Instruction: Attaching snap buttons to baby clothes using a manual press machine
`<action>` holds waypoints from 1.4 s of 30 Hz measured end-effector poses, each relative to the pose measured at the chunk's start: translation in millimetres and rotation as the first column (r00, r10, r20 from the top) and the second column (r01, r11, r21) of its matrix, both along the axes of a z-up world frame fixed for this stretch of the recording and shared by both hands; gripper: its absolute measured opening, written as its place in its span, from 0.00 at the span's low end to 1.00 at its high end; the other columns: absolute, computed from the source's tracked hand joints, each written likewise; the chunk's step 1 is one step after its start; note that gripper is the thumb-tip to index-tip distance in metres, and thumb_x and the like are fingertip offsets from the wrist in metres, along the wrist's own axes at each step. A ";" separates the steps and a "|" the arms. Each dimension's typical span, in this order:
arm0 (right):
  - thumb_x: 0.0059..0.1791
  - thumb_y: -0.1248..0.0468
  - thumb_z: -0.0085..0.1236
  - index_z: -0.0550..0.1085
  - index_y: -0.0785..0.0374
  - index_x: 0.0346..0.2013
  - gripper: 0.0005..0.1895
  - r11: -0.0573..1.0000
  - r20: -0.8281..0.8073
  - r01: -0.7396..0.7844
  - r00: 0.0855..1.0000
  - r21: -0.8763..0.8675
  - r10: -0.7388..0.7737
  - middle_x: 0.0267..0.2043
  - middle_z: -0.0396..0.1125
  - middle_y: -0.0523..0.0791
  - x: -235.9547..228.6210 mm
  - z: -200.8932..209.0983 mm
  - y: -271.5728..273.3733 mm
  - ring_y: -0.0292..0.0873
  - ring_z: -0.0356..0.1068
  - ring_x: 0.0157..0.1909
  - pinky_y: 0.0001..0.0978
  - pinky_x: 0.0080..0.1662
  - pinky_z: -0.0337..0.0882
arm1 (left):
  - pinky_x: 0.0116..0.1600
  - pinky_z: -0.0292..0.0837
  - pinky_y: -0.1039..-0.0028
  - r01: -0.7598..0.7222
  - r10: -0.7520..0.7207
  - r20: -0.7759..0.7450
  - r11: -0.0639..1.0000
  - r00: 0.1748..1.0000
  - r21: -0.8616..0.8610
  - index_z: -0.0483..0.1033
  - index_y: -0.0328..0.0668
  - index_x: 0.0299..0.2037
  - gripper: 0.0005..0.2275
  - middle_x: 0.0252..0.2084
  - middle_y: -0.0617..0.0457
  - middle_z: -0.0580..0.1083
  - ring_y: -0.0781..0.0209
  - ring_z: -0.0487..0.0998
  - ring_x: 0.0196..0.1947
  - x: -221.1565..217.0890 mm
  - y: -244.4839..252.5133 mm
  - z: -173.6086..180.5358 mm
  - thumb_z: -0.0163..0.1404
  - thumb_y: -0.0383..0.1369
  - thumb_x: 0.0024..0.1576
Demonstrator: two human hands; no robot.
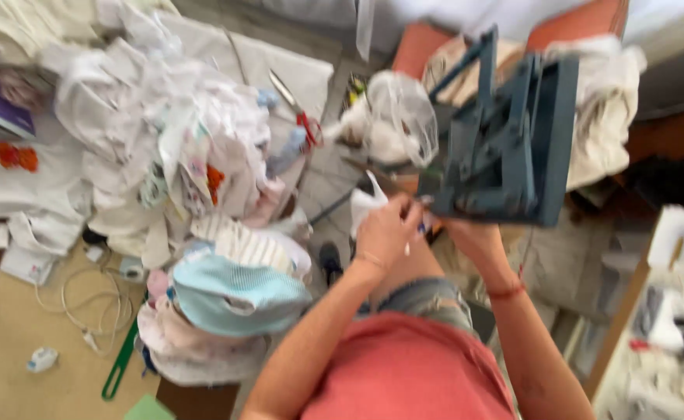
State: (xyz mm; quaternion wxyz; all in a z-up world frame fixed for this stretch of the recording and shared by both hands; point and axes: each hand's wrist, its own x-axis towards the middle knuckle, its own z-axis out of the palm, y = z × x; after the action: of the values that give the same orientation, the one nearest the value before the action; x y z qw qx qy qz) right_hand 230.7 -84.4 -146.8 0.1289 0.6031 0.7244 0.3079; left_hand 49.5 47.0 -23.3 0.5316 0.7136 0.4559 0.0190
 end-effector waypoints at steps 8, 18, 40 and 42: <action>0.44 0.61 0.43 0.68 0.52 0.41 0.11 0.997 -0.049 -0.011 0.999 0.078 0.015 0.45 0.63 0.43 0.3 28.2 22.0 0.49 0.60 0.53 0.54 0.52 0.60 | 0.47 0.65 0.56 0.047 -0.050 -0.031 0.997 0.998 -0.068 0.71 0.51 0.36 0.15 0.34 0.45 0.73 0.41 0.72 0.40 2.7 5.9 1.1 0.35 0.47 0.50; 0.42 0.63 0.56 0.71 0.62 0.32 0.07 0.964 -0.994 0.242 -0.021 -0.109 -0.108 0.36 0.67 0.46 -14.4 39.9 17.1 0.46 0.67 0.35 0.42 0.41 0.66 | 0.48 0.64 0.55 0.084 -0.085 0.079 0.996 0.993 0.022 0.67 0.44 0.36 0.14 0.34 0.36 0.71 0.38 0.71 0.41 -3.9 1.2 10.6 0.35 0.44 0.52; 0.43 0.65 0.42 0.63 0.63 0.29 0.04 0.853 -0.868 0.466 0.292 -0.238 -0.401 0.30 0.64 0.56 109.2 96.6 114.1 0.59 0.65 0.38 0.48 0.39 0.65 | 0.28 0.64 0.82 -0.172 0.293 0.428 0.939 0.855 -0.299 0.71 0.43 0.27 0.09 0.12 0.55 0.67 0.70 0.65 0.18 -21.5 -56.7 24.3 0.44 0.37 0.54; 0.43 0.67 0.42 0.64 0.67 0.28 0.04 0.879 -0.866 0.422 0.330 -0.221 -0.376 0.29 0.64 0.58 104.4 99.8 108.3 0.61 0.65 0.37 0.50 0.38 0.65 | 0.28 0.63 0.82 -0.212 0.331 0.418 0.928 0.846 -0.307 0.71 0.43 0.27 0.09 0.12 0.56 0.66 0.71 0.63 0.18 -24.1 -66.4 21.5 0.44 0.37 0.54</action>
State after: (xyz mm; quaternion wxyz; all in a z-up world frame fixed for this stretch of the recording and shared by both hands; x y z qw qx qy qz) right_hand 335.1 23.9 -47.0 -0.2130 0.8333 0.5036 -0.0810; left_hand 25.5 -19.3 -1.8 0.7017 0.5435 0.4117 0.2067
